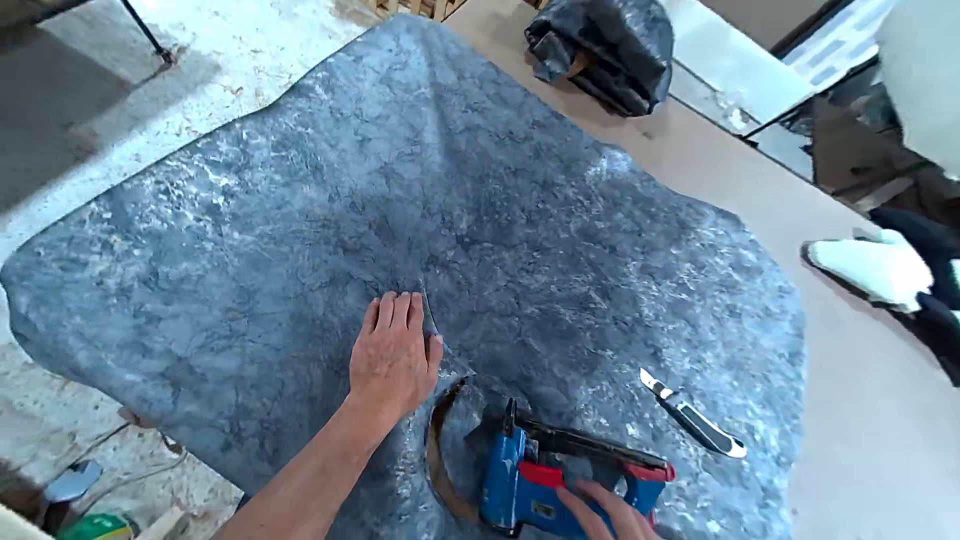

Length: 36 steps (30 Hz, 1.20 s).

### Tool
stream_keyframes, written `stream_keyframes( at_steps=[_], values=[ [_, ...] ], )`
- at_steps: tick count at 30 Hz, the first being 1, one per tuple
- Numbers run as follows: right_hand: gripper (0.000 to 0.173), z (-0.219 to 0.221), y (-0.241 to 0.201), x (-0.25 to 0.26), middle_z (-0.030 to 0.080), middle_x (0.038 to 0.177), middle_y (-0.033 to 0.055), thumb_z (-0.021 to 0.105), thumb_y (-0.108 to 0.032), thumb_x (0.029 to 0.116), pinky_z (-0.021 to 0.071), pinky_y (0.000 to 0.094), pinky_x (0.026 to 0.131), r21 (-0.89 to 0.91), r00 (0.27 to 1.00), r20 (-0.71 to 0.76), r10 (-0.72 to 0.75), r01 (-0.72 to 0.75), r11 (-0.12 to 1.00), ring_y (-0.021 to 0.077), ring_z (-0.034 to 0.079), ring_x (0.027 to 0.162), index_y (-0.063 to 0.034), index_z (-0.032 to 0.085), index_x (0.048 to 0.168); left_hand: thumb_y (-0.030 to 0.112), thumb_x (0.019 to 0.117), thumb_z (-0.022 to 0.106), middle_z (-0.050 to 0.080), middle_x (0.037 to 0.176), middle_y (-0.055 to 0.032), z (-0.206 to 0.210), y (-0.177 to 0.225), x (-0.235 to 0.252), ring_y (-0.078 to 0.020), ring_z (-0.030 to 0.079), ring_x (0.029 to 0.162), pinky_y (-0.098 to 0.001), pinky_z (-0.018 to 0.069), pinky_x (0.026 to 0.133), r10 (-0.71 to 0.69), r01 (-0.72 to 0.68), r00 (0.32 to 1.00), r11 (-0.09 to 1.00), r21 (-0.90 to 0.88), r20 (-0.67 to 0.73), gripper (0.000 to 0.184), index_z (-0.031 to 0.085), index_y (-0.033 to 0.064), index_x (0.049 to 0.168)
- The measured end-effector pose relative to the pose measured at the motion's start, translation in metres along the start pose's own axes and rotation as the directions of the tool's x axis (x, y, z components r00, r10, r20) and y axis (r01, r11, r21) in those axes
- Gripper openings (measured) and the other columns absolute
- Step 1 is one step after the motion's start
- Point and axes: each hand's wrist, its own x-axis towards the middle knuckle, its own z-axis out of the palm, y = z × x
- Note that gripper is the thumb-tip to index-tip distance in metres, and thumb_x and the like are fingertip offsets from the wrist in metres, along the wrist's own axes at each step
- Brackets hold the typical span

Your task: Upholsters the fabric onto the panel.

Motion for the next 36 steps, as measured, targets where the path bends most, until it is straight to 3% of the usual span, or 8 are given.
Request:
stream_keyframes(
  at_steps=[4,7,11,15,19,21,26,36],
  values=[
    [0.068,0.015,0.022,0.031,0.06,0.14,0.0206,0.079,-0.046,0.0853,0.0555,0.0536,0.093,-0.164,0.963,0.015,-0.269,0.267,0.949,0.0407,0.063,0.12,-0.0217,0.058,0.145,0.051,0.1005,0.036,0.049,0.153,-0.0112,0.003,0.001,0.0,-0.0311,0.038,0.148,-0.0483,0.0265,0.123,-0.008,0.007,0.997,1.0,-0.018,-0.071,0.067,0.052,0.0088,0.15],
    [0.066,0.007,0.01,0.041,0.057,0.145,0.0185,0.082,-0.032,0.0826,0.0615,0.0468,0.078,-0.19,0.945,0.078,-0.319,0.328,0.925,0.0355,0.07,0.107,-0.0162,0.061,0.143,0.049,0.0999,0.04,0.057,0.145,-0.0134,0.005,-0.014,-0.008,-0.0326,0.045,0.143,-0.0472,0.034,0.121,0.067,-0.08,0.984,0.994,-0.076,-0.168,0.062,0.06,0.007,0.142],
    [0.06,-0.014,-0.006,0.048,0.066,0.137,0.0149,0.076,-0.025,0.0829,0.0608,0.0427,0.064,-0.272,0.916,0.079,-0.393,0.399,0.876,0.0283,0.075,0.08,-0.0071,0.063,0.139,0.057,0.0972,0.037,0.055,0.149,-0.0122,0.003,-0.016,-0.012,-0.0305,0.041,0.147,-0.0516,0.0223,0.125,0.055,-0.062,0.99,0.997,-0.053,-0.128,0.073,0.051,0.0097,0.151],
    [0.048,-0.104,-0.051,0.086,0.073,0.084,0.019,0.065,-0.022,0.0879,0.058,0.051,0.053,-0.228,0.948,0.119,-0.295,0.315,0.921,0.0318,0.071,0.063,0.0108,0.062,0.123,0.057,0.0966,0.042,0.055,0.146,-0.0148,-0.003,-0.009,-0.005,-0.0334,0.043,0.144,-0.0533,0.0243,0.123,-0.009,0.003,0.998,0.995,-0.099,-0.063,0.073,0.051,0.0073,0.15],
    [0.049,-0.188,-0.116,0.185,0.063,0.069,-0.0069,0.044,-0.06,0.1018,0.0574,0.0345,0.046,-0.17,0.938,0.278,-0.209,0.262,0.95,0.0083,0.064,0.055,-0.0163,0.057,0.117,0.053,0.0966,0.04,0.051,0.152,-0.0143,-0.003,-0.008,-0.003,-0.0323,0.04,0.147,-0.0525,0.0225,0.123,-0.026,0.015,0.997,0.988,-0.155,-0.068,0.07,0.055,0.0065,0.147],
    [0.033,-0.202,-0.169,0.241,0.065,0.069,-0.0093,0.049,-0.051,0.1001,0.0576,0.0313,0.046,-0.234,0.911,0.376,-0.171,0.272,0.934,0.0066,0.065,0.054,-0.0224,0.056,0.115,0.054,0.0986,0.037,0.046,0.157,-0.0135,-0.007,-0.008,-0.003,-0.0318,0.034,0.151,-0.0526,0.0175,0.125,-0.019,0.02,1.0,0.986,-0.165,0.009,0.071,0.05,0.0066,0.15],
    [0.022,-0.169,-0.258,0.33,0.067,0.073,0.0034,0.052,-0.03,0.1077,0.061,0.0345,0.05,-0.333,0.812,0.581,-0.056,0.3,0.894,0.0142,0.066,0.053,-0.0088,0.059,0.107,0.054,0.0971,0.039,0.051,0.152,-0.0116,-0.002,-0.013,-0.002,-0.0308,0.037,0.148,-0.0525,0.0201,0.124,-0.007,-0.005,0.998,0.979,-0.202,-0.058,0.069,0.057,0.0072,0.145],
    [0.021,-0.122,-0.283,0.358,0.064,0.074,0.0087,0.052,-0.023,0.1078,0.0583,0.0326,0.049,-0.447,0.722,0.676,0.144,0.246,0.86,0.0164,0.064,0.052,-0.0043,0.059,0.103,0.052,0.0922,0.043,0.06,0.141,-0.0132,0.003,-0.013,-0.002,-0.0325,0.046,0.141,-0.0529,0.0262,0.121,-0.004,-0.025,0.989,0.982,-0.19,-0.15,0.068,0.065,0.0045,0.135]
  ],
)
